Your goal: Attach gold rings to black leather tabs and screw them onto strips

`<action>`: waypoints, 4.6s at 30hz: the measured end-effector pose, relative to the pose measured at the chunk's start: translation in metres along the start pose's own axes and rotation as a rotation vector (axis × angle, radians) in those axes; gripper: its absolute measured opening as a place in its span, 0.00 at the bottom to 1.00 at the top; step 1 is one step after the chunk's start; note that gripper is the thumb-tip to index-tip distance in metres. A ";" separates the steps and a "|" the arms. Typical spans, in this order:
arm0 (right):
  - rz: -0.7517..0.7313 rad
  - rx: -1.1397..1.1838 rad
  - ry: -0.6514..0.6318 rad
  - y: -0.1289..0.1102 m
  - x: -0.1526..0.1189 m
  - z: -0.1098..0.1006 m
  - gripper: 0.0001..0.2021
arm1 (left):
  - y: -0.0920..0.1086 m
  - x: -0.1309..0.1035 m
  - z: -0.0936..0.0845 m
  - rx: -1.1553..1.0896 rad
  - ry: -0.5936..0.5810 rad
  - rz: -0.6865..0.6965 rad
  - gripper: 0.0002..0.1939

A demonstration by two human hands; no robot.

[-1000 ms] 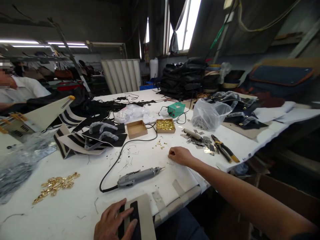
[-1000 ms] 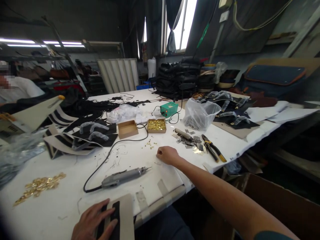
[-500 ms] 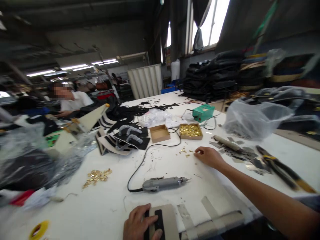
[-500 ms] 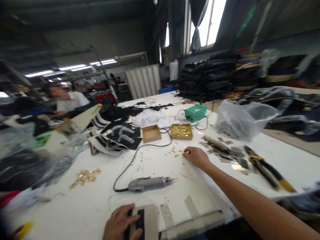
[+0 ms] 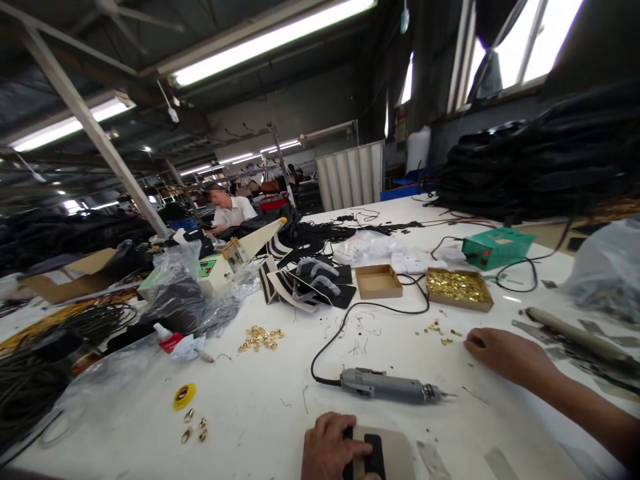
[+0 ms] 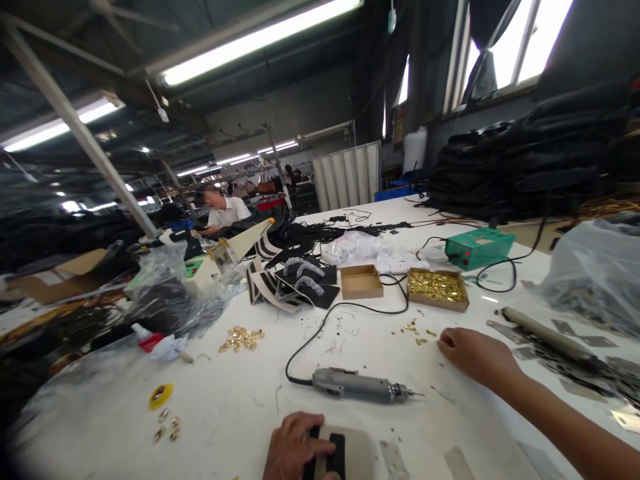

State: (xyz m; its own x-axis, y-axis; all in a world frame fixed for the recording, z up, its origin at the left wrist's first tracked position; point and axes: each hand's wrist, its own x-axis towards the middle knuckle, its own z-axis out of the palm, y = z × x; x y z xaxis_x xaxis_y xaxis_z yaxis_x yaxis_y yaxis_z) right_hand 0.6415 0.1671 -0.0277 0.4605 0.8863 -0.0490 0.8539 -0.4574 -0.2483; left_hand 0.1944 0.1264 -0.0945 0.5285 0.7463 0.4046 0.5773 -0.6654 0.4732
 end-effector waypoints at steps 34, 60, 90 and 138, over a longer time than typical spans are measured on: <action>-0.119 -0.092 -0.010 -0.007 0.003 0.003 0.11 | 0.004 0.001 -0.001 0.036 0.033 0.010 0.24; -0.450 0.614 -0.437 -0.174 -0.195 0.049 0.08 | 0.026 0.002 -0.036 -0.053 -0.146 -0.159 0.12; -0.098 0.635 -0.757 -0.196 -0.169 0.053 0.04 | 0.021 0.002 -0.039 -0.068 -0.170 -0.156 0.15; -0.221 1.420 -0.072 -0.222 -0.187 0.025 0.19 | 0.025 0.005 -0.038 -0.028 -0.193 -0.209 0.13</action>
State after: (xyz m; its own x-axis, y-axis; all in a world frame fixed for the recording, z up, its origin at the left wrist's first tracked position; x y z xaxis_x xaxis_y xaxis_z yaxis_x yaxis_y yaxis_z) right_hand 0.3597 0.1047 0.0120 0.3028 0.9497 0.0798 -0.0743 0.1070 -0.9915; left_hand 0.1882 0.1140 -0.0507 0.5101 0.8486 0.1405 0.6702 -0.4945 0.5535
